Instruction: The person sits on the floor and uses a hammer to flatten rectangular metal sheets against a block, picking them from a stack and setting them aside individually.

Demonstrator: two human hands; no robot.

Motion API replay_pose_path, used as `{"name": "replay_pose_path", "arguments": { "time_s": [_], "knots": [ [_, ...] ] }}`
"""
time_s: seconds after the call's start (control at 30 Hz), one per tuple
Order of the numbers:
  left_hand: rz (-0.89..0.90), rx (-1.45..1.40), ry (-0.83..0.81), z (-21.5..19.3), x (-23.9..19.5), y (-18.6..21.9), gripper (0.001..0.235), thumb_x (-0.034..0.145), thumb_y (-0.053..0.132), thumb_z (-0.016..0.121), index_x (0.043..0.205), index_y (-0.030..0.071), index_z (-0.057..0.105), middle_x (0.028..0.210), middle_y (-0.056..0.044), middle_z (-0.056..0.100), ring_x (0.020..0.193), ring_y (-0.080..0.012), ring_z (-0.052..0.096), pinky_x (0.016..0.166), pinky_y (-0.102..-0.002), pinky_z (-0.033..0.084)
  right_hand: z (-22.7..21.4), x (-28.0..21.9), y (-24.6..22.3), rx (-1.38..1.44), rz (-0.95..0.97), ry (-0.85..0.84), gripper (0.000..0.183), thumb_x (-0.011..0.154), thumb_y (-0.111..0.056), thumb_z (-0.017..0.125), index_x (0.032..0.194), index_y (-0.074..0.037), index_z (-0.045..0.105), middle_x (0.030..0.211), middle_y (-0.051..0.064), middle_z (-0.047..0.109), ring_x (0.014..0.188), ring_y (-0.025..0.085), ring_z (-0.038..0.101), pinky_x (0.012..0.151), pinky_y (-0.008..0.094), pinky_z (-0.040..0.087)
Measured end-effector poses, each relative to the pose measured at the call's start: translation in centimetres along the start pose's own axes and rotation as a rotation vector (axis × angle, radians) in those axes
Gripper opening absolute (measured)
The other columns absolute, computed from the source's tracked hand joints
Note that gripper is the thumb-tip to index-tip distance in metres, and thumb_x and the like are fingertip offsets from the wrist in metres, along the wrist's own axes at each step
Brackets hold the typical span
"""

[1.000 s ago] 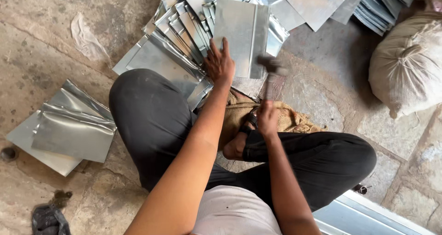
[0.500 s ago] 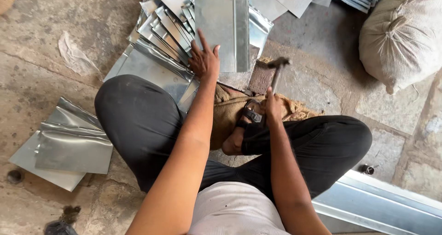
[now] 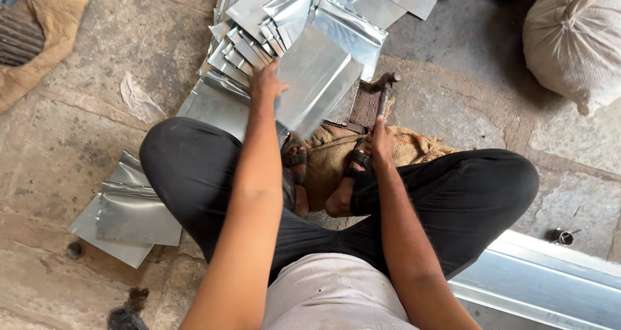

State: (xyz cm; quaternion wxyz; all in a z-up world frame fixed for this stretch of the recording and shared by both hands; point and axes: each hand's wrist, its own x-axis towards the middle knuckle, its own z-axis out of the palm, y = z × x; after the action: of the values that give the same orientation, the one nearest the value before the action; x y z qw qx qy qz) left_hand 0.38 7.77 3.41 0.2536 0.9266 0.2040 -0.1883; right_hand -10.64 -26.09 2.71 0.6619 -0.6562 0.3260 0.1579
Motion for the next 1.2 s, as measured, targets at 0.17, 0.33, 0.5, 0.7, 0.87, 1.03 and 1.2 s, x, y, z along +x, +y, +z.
{"name": "replay_pose_path", "arguments": {
  "time_s": [0.17,0.33,0.5,0.7,0.87,1.03,1.2],
  "knots": [
    [0.232,0.358,0.18,1.3,3.0,1.9,0.076,0.088,0.022,0.081,0.148,0.054,0.048,0.167,-0.01,0.027,0.15,-0.0376,0.029,0.12,-0.071,0.018,0.5,0.7,0.3,0.205,0.074,-0.019,0.045,0.106,-0.053,0.046,0.089,-0.011,0.045,0.062,-0.004,0.037,0.043,0.005,0.031,0.036,0.025,0.025],
    [0.129,0.282,0.31,3.0,3.6,5.6,0.072,0.098,0.032,0.071,0.161,0.034,0.038,0.171,-0.012,0.031,0.153,-0.0353,0.036,0.119,-0.061,0.034,0.6,0.6,0.9,0.169,0.025,-0.022,0.046,0.106,-0.053,0.045,0.089,-0.01,0.043,0.061,-0.004,0.039,0.043,0.006,0.032,0.035,0.026,0.025],
    [0.005,0.223,0.216,4.7,-3.3,9.0,0.075,0.106,0.063,0.043,0.167,0.027,0.019,0.173,-0.018,0.014,0.156,-0.0407,0.022,0.125,-0.063,0.022,0.8,0.8,0.8,0.154,0.038,-0.028,0.044,0.106,-0.052,0.045,0.09,-0.011,0.043,0.062,-0.004,0.039,0.044,0.006,0.032,0.036,0.026,0.026],
    [0.259,0.445,0.132,7.1,-5.6,8.0,0.079,0.102,0.079,0.028,0.166,0.041,0.001,0.172,-0.015,-0.011,0.158,-0.0472,-0.002,0.124,-0.071,0.003,0.8,2.9,2.2,0.095,-0.015,0.015,0.048,0.103,-0.055,0.051,0.091,-0.009,0.045,0.061,-0.002,0.041,0.043,0.01,0.037,0.036,0.028,0.031],
    [0.56,0.508,-0.13,0.4,0.2,6.3,0.12,0.07,0.092,0.053,0.161,0.046,-0.011,0.172,-0.009,-0.018,0.16,-0.0332,-0.005,0.126,-0.07,-0.002,1.0,4.1,3.5,-0.045,-0.082,0.07,0.053,0.104,-0.058,0.051,0.095,-0.006,0.053,0.064,-0.002,0.047,0.047,0.009,0.047,0.039,0.026,0.04],
    [0.206,0.399,0.0,-0.3,-2.8,6.7,0.151,0.054,0.082,0.08,0.166,0.036,-0.011,0.172,-0.021,-0.019,0.16,-0.0439,-0.006,0.123,-0.069,0.002,1.2,2.5,2.9,-0.076,-0.085,0.083,0.043,0.105,-0.052,0.049,0.097,-0.01,0.049,0.059,-0.005,0.047,0.044,0.006,0.044,0.037,0.024,0.038],
    [-0.288,-0.159,0.435,7.3,-3.6,4.1,0.143,0.063,0.087,0.075,0.164,0.016,0.002,0.169,-0.026,-0.009,0.158,-0.0458,-0.001,0.126,-0.065,0.006,2.2,2.0,2.3,0.004,-0.14,-0.005,0.038,0.105,-0.045,0.051,0.09,-0.011,0.044,0.056,-0.006,0.04,0.042,0.007,0.037,0.035,0.026,0.03]
  ]
}}
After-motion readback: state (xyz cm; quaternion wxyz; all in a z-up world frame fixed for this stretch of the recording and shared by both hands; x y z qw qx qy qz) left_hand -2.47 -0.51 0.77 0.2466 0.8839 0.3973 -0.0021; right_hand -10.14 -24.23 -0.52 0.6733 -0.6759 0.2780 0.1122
